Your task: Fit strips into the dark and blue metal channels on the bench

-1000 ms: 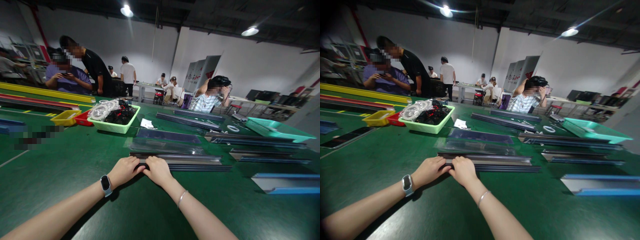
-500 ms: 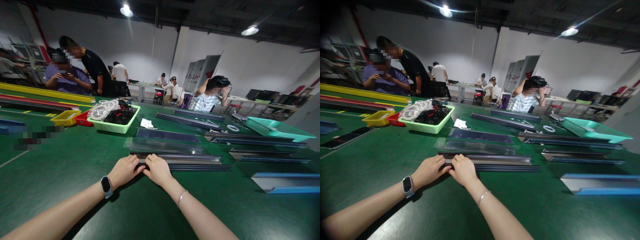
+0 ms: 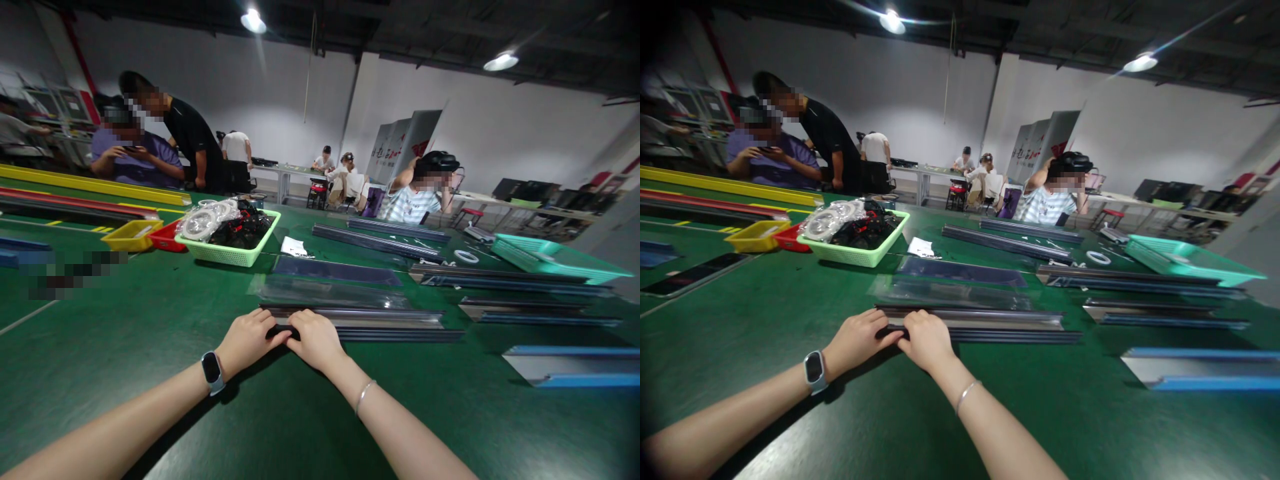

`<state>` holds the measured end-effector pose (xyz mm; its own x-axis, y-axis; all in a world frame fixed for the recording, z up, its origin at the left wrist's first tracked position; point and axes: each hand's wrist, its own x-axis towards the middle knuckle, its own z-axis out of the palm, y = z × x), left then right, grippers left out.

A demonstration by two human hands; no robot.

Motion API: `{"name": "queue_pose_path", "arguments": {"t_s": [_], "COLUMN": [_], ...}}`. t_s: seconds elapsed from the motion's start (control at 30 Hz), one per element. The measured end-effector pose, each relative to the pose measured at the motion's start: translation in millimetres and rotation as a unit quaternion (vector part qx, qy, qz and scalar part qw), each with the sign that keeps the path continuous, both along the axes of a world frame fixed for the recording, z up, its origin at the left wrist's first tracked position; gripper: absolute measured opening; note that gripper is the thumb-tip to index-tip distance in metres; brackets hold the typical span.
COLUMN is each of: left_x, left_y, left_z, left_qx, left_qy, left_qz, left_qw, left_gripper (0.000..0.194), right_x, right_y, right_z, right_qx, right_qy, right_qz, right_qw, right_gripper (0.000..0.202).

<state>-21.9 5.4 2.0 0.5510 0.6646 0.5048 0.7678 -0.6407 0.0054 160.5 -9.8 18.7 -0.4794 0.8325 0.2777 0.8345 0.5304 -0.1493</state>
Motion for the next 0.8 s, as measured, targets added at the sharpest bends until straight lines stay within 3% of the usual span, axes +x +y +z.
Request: {"name": "queue_pose_path", "arguments": {"t_s": [0.47, 0.8], "left_x": [1.6, 3.2], "left_y": [-4.3, -7.1], "left_z": [8.9, 6.0], "left_qx": [-0.018, -0.011], "left_qy": [-0.040, -0.001], "left_qz": [-0.021, 0.015], "left_qw": [0.999, 1.000], "left_gripper": [0.033, 0.034], "right_x": [-1.7, -1.8], "right_y": [-0.9, -1.1], "right_z": [6.1, 4.7], "right_qx": [-0.026, -0.016], "right_qy": [-0.007, 0.001], "right_qz": [-0.015, -0.009], "right_qw": [1.000, 1.000], "right_gripper": [0.019, 0.019]}}
